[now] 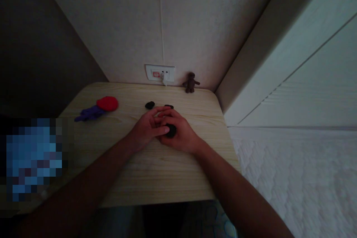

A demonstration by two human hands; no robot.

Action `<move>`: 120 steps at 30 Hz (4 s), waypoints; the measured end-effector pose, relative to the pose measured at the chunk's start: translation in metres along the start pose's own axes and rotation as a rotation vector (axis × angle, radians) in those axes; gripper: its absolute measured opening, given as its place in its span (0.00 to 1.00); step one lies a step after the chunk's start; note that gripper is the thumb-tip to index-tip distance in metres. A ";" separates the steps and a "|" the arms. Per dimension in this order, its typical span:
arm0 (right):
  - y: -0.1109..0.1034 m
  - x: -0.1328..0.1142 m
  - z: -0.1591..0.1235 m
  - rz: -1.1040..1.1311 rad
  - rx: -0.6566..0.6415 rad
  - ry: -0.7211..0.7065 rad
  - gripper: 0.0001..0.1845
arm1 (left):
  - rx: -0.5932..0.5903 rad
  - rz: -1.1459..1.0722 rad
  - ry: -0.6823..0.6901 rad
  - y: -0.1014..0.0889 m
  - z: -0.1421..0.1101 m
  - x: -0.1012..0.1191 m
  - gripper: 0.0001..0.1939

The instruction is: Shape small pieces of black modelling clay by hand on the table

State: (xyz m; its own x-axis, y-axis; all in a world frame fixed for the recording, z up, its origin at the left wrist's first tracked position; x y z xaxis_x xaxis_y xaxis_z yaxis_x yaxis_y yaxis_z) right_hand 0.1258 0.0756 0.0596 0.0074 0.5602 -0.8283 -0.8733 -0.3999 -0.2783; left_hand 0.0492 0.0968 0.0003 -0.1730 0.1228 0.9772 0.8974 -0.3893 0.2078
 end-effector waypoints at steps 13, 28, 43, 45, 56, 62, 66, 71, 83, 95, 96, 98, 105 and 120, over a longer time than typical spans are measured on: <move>0.003 0.005 -0.002 0.106 0.013 0.031 0.12 | -0.007 -0.015 0.024 0.002 0.001 0.003 0.38; -0.015 0.020 -0.006 0.213 0.200 0.145 0.08 | 0.193 -0.248 -0.030 -0.018 0.002 0.002 0.20; -0.022 0.008 -0.006 0.017 0.290 0.092 0.11 | 0.126 -0.086 -0.015 -0.011 0.005 -0.004 0.20; -0.019 0.007 -0.007 -0.007 0.267 0.085 0.15 | 0.099 -0.079 -0.033 -0.009 0.005 -0.006 0.19; -0.009 0.011 -0.011 0.082 0.178 0.161 0.24 | 0.113 -0.098 -0.004 -0.012 0.006 -0.003 0.10; -0.036 0.013 -0.010 0.058 0.336 0.115 0.10 | 0.196 -0.017 0.104 -0.019 0.004 0.009 0.10; -0.041 0.013 -0.010 0.026 0.358 0.102 0.09 | 0.225 0.071 0.156 -0.022 0.000 0.018 0.10; -0.041 0.011 -0.010 0.032 0.372 0.095 0.08 | 0.217 0.140 0.158 -0.020 -0.002 0.021 0.10; -0.046 0.035 -0.017 0.277 0.501 0.250 0.11 | 0.249 0.175 0.182 -0.022 0.000 0.021 0.12; -0.025 0.014 -0.007 -0.058 0.185 0.068 0.32 | 0.058 0.320 0.121 -0.005 0.002 0.017 0.08; -0.023 0.012 -0.006 -0.063 0.163 0.043 0.33 | 0.024 0.327 0.095 -0.002 0.003 0.014 0.08; -0.017 0.010 -0.005 -0.028 0.111 0.023 0.33 | -0.029 0.314 0.050 0.003 0.003 0.008 0.08; -0.006 0.007 -0.002 0.068 0.003 0.052 0.34 | -0.049 0.148 0.030 0.004 0.002 0.003 0.12; -0.010 0.005 -0.002 0.074 0.013 0.067 0.20 | -0.095 0.211 -0.070 0.006 0.000 -0.009 0.12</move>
State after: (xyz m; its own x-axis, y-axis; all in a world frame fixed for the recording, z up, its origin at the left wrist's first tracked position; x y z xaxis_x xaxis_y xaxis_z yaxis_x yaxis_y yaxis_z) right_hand 0.1353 0.0804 0.0574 -0.0250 0.4793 -0.8773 -0.8787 -0.4290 -0.2093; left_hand 0.0557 0.0935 -0.0071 0.0459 0.0916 0.9947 0.8679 -0.4966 0.0057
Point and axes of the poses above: each hand's wrist, its own z-axis towards the middle knuckle, its own y-axis out of the palm, x = y × z, the point moved 10 cm from there along z, towards the middle knuckle, and after that the axes turned 10 degrees about z, right-handed, at the moved point
